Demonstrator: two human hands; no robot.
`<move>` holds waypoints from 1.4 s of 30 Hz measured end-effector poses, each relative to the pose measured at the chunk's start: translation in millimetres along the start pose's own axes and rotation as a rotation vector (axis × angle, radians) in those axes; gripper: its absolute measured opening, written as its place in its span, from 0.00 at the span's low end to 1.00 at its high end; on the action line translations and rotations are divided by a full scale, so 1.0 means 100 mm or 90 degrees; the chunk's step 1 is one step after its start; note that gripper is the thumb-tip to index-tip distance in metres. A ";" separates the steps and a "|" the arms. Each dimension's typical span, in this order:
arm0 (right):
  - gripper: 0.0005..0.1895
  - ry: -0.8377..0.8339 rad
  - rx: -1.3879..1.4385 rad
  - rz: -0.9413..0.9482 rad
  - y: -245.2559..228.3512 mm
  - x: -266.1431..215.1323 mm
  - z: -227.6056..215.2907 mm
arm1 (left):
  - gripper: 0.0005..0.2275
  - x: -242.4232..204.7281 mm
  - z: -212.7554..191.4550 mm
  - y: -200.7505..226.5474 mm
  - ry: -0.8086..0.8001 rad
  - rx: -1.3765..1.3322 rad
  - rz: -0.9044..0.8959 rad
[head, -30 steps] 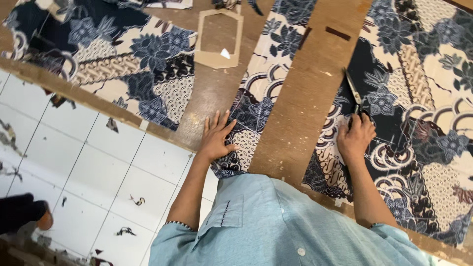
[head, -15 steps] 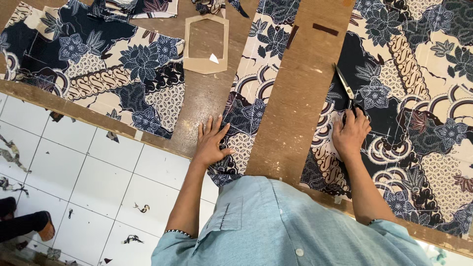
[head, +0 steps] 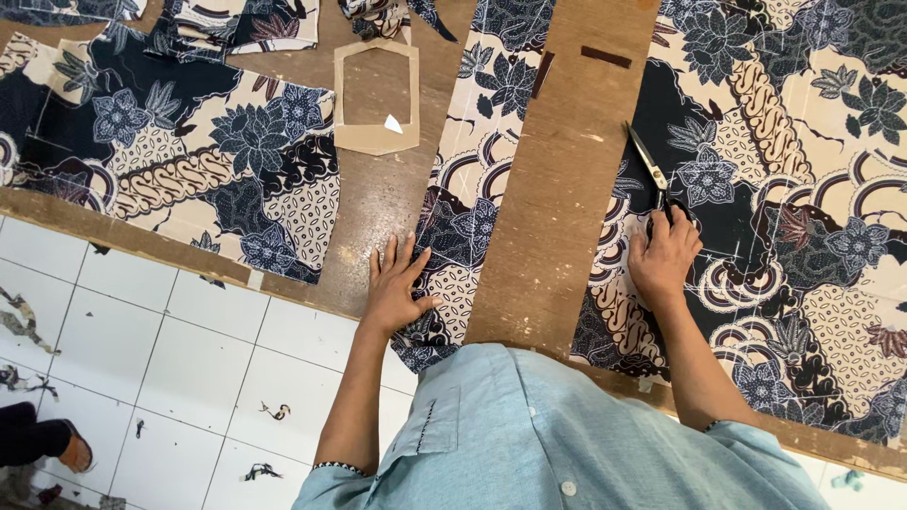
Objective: The person uses shears to cut patterned fabric laid on a wooden table, following a cardboard template. They trim along the template edges, remove cut pieces, and reposition the fabric to continue cutting additional sections.
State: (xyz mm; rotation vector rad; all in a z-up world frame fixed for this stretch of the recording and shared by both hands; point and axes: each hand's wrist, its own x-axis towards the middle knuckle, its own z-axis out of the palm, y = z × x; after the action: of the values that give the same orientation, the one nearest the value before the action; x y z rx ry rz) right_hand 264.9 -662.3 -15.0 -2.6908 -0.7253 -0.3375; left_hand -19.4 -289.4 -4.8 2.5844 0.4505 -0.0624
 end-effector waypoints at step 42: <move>0.23 -0.011 0.146 -0.014 0.37 0.35 0.06 | 0.37 -0.01 -0.01 0.02 -0.004 -0.031 -0.029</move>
State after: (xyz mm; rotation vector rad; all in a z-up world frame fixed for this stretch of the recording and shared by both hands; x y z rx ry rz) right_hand 314.2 -674.5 -18.9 -2.4742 -0.7493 -0.2220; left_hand -20.2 -290.9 -3.3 2.5264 0.5016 -0.0752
